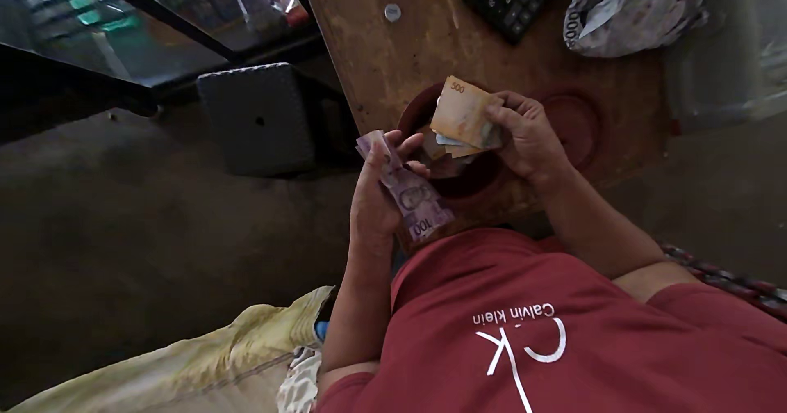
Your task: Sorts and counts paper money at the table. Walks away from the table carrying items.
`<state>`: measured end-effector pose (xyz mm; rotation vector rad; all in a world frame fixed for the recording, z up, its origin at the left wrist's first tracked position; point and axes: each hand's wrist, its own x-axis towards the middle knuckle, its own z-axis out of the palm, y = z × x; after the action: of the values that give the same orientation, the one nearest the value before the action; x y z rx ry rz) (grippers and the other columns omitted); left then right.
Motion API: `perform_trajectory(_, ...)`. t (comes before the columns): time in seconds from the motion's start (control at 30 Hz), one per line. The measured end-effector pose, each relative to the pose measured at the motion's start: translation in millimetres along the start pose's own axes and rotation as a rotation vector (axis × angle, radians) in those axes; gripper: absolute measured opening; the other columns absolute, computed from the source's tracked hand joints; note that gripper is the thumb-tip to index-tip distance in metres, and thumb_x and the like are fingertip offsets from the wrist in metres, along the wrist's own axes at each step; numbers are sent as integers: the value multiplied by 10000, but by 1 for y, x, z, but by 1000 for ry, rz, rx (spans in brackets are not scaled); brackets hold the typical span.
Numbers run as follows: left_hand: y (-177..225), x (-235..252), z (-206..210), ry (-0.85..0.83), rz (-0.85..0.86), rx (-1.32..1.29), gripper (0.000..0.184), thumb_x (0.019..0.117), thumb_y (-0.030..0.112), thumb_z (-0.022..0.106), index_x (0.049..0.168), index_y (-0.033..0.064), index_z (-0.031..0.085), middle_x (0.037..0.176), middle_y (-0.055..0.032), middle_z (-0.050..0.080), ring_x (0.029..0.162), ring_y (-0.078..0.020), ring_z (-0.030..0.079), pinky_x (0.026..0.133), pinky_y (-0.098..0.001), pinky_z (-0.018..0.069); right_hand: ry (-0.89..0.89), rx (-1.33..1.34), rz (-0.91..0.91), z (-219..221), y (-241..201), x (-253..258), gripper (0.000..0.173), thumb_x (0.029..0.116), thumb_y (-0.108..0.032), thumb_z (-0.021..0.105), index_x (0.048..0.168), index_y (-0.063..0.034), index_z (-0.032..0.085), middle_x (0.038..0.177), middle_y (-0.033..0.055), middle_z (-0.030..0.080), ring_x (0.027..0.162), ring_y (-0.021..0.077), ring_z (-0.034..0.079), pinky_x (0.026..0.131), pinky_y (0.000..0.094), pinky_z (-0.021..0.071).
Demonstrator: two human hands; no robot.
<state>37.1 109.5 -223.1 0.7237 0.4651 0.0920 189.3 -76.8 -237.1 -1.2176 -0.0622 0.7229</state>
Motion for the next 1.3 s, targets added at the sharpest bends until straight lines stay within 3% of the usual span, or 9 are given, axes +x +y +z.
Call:
perform_trajectory(0.13, 4, 1, 7, 92, -83, -149, 501, 1112, 277, 160, 1175, 60, 608, 1136, -153, 736, 954, -227, 747, 825, -341, 618, 0, -1, 11, 1, 0, 0, 146, 1028, -37, 504, 1082, -53, 640, 923, 20, 718, 832, 112, 713, 798, 327, 625)
perform_trajectory(0.4, 4, 5, 1, 41, -143, -398, 527, 1105, 221, 174, 1107, -5, 650, 1102, -182, 744, 1032, -246, 740, 910, -353, 599, 22, 9, 50, 2, 0, -1, 158, 1039, -39, 493, 1089, -54, 641, 937, 22, 718, 847, 115, 716, 800, 322, 626)
perform_trajectory(0.67, -2, 7, -7, -45, -74, -167, 547, 1115, 343, 170, 1074, 99, 658, 770, 5, 643, 638, -102, 627, 642, -263, 579, 12, 107, 58, 2, 2, 2, 113, 1049, -62, 496, 1026, -92, 602, 925, 29, 703, 839, 120, 708, 793, 335, 623)
perform_trajectory(0.8, -5, 6, -5, -78, -18, -90, 556, 938, 618, 592, 1202, 129, 617, 737, 49, 610, 586, -75, 599, 600, -249, 579, 44, 175, 114, 7, 3, 2, 119, 1062, -92, 488, 996, -95, 587, 920, 43, 705, 830, 132, 712, 789, 338, 623)
perform_trajectory(0.87, -5, 4, -3, -59, 13, -5, 531, 887, 498, 749, 1250, 147, 583, 712, 75, 579, 559, -56, 565, 569, -231, 554, 60, 196, 155, 11, 2, 1, 139, 1068, -90, 472, 1006, -78, 595, 910, 55, 708, 814, 138, 714, 774, 334, 625)
perform_trajectory(0.97, -8, 1, 10, 28, 62, 165, 261, 983, 199, 606, 1236, 136, 599, 614, 90, 493, 478, -30, 478, 490, -200, 489, 21, 168, 165, 18, 5, -4, 141, 1058, -68, 474, 1008, -75, 606, 896, 44, 710, 806, 125, 713, 781, 328, 623)
perform_trajectory(1.07, -12, 4, 22, 119, 109, 266, 237, 1008, 88, 578, 1244, 102, 598, 646, 82, 552, 482, -11, 480, 470, -177, 473, -47, 77, 101, 25, 11, -9, 118, 1022, -39, 531, 968, -76, 630, 847, 7, 710, 770, 91, 702, 760, 303, 619)
perform_trajectory(1.17, -15, 5, 25, 193, 163, 324, 78, 1018, 77, 577, 1059, 104, 637, 623, 79, 537, 474, -7, 454, 460, -174, 432, -78, 34, 78, 27, 14, -12, 144, 1032, -70, 538, 953, -68, 659, 822, -2, 715, 748, 76, 702, 740, 283, 619)
perform_trajectory(1.3, -14, 2, 23, 249, 218, 325, 176, 1023, 85, 563, 870, 160, 605, 561, 91, 478, 447, -12, 425, 446, -170, 407, -31, 27, 100, 24, 10, -13, 354, 1108, -195, 399, 969, -53, 692, 864, 13, 728, 794, 95, 709, 772, 304, 620)
